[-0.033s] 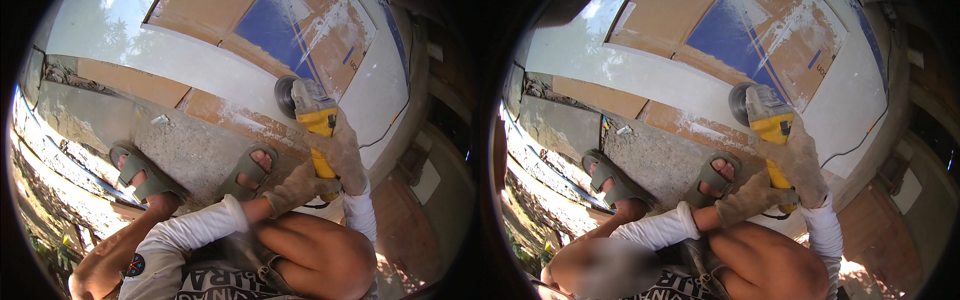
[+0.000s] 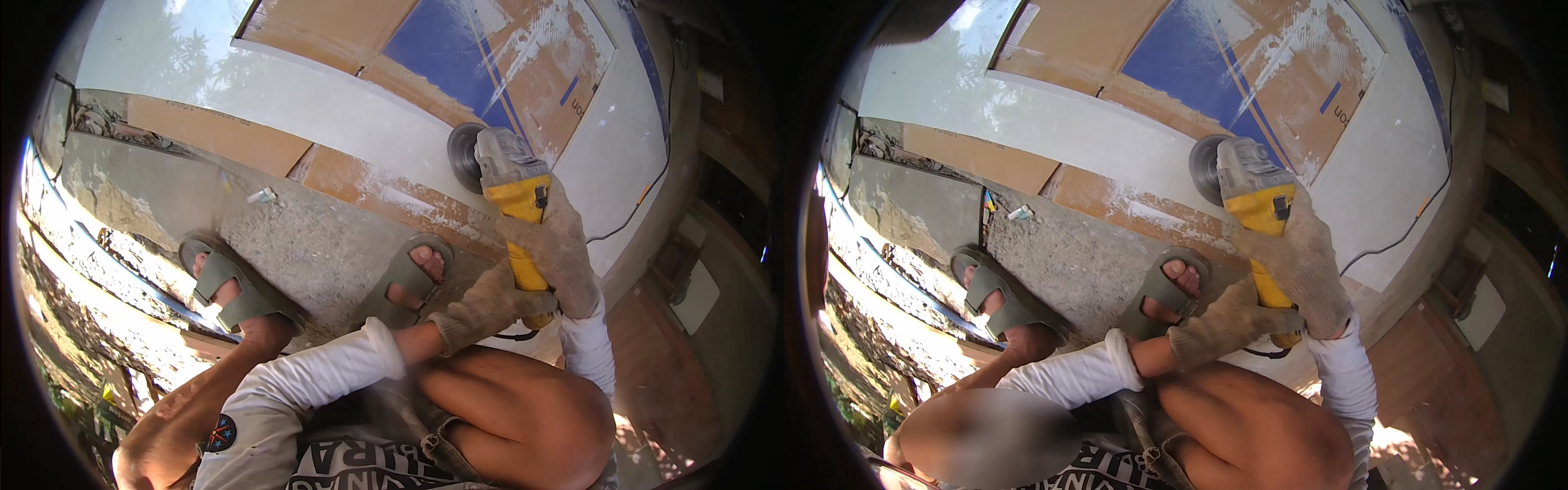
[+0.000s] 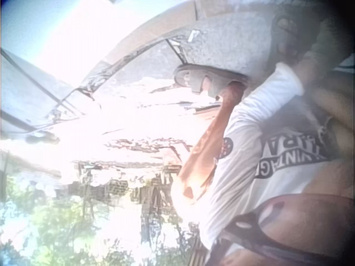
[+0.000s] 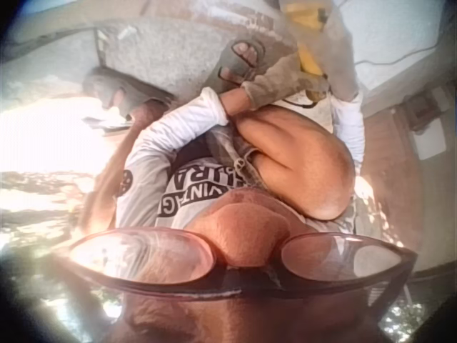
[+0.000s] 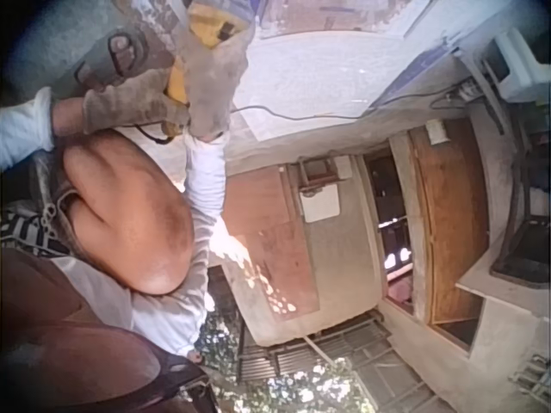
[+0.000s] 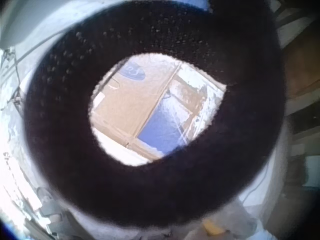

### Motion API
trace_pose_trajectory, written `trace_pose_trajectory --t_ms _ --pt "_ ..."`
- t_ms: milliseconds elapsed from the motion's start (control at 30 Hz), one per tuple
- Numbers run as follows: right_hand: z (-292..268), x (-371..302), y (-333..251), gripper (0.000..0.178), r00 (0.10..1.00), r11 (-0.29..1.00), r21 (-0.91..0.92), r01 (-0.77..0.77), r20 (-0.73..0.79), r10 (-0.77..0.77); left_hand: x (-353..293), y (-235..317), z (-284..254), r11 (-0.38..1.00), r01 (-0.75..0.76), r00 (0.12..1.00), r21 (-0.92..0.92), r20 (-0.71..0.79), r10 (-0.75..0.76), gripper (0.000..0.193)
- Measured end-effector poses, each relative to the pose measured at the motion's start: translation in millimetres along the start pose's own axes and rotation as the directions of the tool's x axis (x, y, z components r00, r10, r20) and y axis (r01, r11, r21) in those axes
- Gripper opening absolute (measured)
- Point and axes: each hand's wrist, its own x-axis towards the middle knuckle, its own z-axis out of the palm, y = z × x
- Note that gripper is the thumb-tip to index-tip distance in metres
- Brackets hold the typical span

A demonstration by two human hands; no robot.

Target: The person uses a yellow angle grinder to sand a white vehicle panel, moving the tool along the surface while wearing gloves. The person occasionally wipes the surface with a gloved hand to remove dust.

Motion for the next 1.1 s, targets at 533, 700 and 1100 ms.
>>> trace_pose_trajectory --t_ms 533,700,1100 --pt "15 20 -27 0.067 0.999 0.995 -0.088 0.046 0.006 -0.045 -16 38 -18 0.992 -0.086 0.996 -0.091 0.011 0.088 0.056" --pt "19 26 -30 0.068 0.994 0.983 -0.146 0.108 0.037 -0.104 -20 41 -22 0.983 -0.142 0.990 -0.114 0.006 0.143 0.052" --pt "22 27 -28 0.068 0.996 0.970 -0.226 0.087 0.035 -0.081 -19 34 -22 0.978 -0.126 0.992 -0.168 -0.027 0.123 0.058"
